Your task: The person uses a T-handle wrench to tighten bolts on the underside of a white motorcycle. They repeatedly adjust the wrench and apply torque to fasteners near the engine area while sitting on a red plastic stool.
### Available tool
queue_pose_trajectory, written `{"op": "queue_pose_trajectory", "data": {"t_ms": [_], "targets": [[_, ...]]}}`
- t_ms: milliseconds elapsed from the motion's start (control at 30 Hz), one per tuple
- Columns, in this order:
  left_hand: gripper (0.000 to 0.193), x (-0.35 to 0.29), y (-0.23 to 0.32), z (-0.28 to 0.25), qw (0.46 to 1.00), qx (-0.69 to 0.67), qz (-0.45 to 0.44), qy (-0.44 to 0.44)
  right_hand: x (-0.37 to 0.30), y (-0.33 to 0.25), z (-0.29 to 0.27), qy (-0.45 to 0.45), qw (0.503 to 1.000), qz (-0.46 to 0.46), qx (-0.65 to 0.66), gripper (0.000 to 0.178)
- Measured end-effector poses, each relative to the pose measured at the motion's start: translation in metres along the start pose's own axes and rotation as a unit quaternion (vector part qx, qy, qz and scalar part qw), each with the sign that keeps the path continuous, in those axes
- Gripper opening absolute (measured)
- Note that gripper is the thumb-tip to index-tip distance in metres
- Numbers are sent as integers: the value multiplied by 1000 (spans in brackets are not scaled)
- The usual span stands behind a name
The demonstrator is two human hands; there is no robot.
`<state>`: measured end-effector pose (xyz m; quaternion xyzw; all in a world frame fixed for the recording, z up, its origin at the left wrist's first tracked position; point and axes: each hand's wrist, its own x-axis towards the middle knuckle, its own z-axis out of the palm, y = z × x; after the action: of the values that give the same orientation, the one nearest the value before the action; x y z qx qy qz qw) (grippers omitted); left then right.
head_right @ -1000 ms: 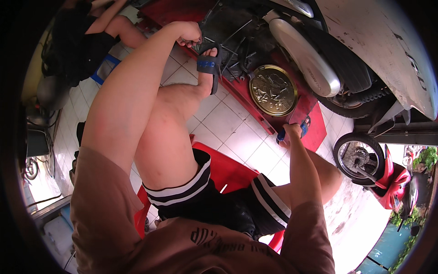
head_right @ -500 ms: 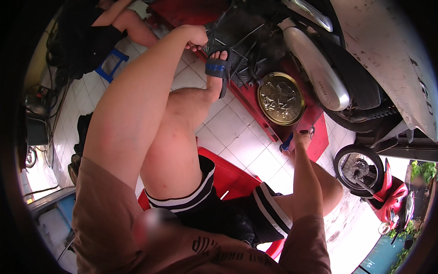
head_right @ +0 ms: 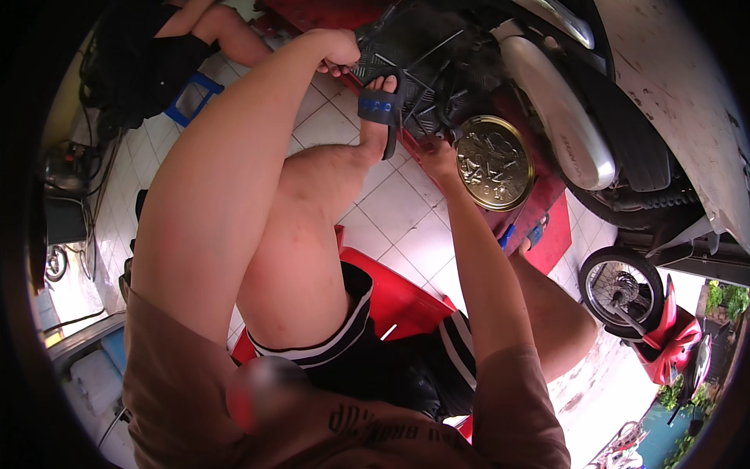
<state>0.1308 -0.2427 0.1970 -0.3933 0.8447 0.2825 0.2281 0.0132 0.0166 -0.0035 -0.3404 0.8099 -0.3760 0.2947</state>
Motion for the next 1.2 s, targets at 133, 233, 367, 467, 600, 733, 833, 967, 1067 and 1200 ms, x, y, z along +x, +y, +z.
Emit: {"op": "queue_pose_trajectory", "data": {"t_ms": [133, 233, 367, 467, 600, 733, 833, 967, 1067, 1200], "targets": [[13, -4, -3, 2, 1000, -21, -4, -4, 32, -15, 15, 4, 997, -35, -69, 28], [14, -29, 2, 1, 1000, 4, -3, 25, 47, -23, 25, 51, 985, -111, -120, 32], [13, -20, 1, 3, 998, -8, 5, 59, 53, -33, 36, 30, 990, -72, -119, 33], [14, -20, -2, 6, 996, 1, 9, 84, 55, -39, 40, 68, 986, -76, -134, 27], [15, -10, -7, 8, 999, -34, 25, 30, 67, -49, 31, 140, 979, -77, -123, 21], [15, -2, -5, 16, 998, -57, 29, 1, 107, -48, 11, 208, 937, -159, -231, 18], [15, -7, -9, 15, 998, -48, 24, 33, 141, -48, 3, 165, 916, -187, -314, 22], [16, -21, -11, 8, 999, -15, -14, 35, 161, -55, 4, 106, 910, -142, -374, 24], [17, -15, -23, 11, 997, 6, -25, 66, 176, -63, 11, 92, 903, -140, -396, 24], [30, -15, -22, 10, 997, -6, -65, 51, 187, -64, 23, 88, 900, -186, -384, 22]]}}
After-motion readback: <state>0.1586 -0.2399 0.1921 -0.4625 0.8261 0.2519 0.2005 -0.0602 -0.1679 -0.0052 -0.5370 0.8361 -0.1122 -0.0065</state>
